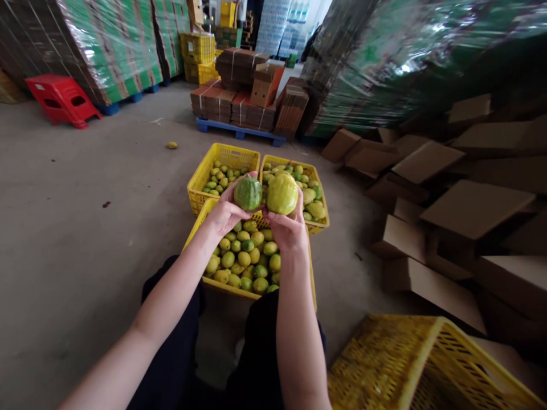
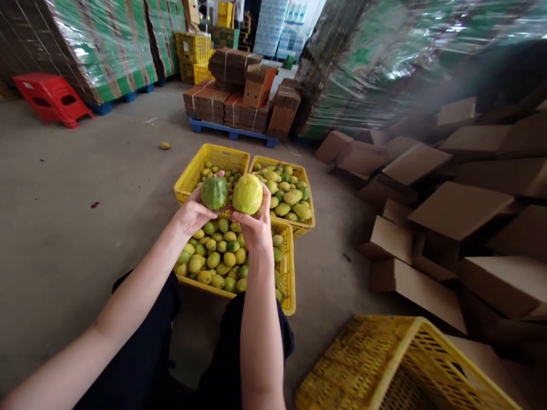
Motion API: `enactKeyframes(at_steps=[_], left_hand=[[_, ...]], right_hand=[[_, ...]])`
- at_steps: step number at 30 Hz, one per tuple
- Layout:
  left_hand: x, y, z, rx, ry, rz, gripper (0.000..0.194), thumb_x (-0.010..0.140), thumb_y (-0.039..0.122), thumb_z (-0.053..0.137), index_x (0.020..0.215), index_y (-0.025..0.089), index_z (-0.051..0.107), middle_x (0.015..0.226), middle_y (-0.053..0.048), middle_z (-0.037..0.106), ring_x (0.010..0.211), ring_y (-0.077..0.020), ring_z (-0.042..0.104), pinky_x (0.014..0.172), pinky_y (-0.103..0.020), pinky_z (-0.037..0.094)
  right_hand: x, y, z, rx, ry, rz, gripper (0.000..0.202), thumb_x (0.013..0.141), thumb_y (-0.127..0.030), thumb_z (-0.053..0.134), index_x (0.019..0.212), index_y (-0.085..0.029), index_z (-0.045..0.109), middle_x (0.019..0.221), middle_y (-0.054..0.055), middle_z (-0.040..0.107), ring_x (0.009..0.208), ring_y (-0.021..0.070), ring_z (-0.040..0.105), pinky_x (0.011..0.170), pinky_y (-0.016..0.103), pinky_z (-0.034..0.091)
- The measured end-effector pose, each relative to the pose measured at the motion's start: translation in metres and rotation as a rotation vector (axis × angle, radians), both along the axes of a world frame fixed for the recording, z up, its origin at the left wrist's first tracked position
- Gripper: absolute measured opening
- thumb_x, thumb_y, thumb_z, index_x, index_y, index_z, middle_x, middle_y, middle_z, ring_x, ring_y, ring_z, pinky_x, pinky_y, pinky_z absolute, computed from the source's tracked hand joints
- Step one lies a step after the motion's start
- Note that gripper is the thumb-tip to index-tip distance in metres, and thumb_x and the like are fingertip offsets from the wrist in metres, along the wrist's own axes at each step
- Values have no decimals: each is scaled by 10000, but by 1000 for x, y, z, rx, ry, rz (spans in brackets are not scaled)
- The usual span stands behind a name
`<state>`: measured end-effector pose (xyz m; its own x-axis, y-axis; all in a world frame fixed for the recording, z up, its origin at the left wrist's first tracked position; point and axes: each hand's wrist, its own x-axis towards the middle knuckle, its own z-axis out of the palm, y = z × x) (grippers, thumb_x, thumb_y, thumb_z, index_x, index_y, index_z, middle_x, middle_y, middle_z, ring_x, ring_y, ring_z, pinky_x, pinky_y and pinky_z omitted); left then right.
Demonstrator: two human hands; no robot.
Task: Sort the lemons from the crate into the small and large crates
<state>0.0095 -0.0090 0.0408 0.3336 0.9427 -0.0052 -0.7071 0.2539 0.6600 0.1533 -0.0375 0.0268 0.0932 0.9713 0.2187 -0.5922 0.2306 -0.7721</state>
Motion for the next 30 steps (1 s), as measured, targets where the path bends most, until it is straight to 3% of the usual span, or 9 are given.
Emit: enactKeyframes(at_steps=[3,8,12,17,20,25,30], left_hand=[[3,2,-1,-30,-42,26,874,560,-156,377,1295,236,641,1131,-23,734,1145,-217,683,974,-401,585],[4,-1,4,-98,-135,5,861,630,-126,403,1391,244,564,1188,-33,737,1172,-212,684,1057,-408,529],[6,-1,6,-144,-151,-1,614,794,-2,517,1352,249,578,1170,-45,741,1163,-217,688,1021,-370,550],[9,3,6,-248,-113,49,301,912,228,599,1203,165,639,884,-49,735,880,-174,734,814,-271,609],[8,4,10,-290,-131,76,322,952,341,537,1190,155,652,785,-34,702,731,-141,700,729,-246,607],[6,7,11,-340,-200,-2,479,974,509,437,1114,121,681,731,-51,679,675,-137,662,693,-243,583],[7,14,3,-395,-155,20,420,987,467,452,1107,134,679,789,-74,719,677,-152,661,663,-251,553]], right_hand=[[3,2,-4,-12,-21,16,744,574,-23,680,1225,-348,526,962,-39,702,715,166,655,576,284,553],[2,4,-8,-63,16,12,608,614,-54,715,1145,-311,567,911,-37,707,709,165,663,617,307,573],[-4,3,-7,-104,58,4,475,677,-123,748,1094,-287,590,881,-32,711,695,158,661,587,285,558],[-8,4,-6,-122,53,-62,328,711,-227,764,1006,-256,624,882,2,722,766,174,665,608,288,561],[-8,4,-5,-142,49,-93,248,741,-292,750,955,-262,629,864,-14,706,750,159,647,600,275,561],[-3,9,-7,-175,31,-92,178,736,-269,727,883,-259,627,835,-31,681,734,156,642,666,304,592],[4,15,-13,-211,66,-112,168,782,-291,712,931,-225,670,902,1,726,846,175,691,731,303,595]])
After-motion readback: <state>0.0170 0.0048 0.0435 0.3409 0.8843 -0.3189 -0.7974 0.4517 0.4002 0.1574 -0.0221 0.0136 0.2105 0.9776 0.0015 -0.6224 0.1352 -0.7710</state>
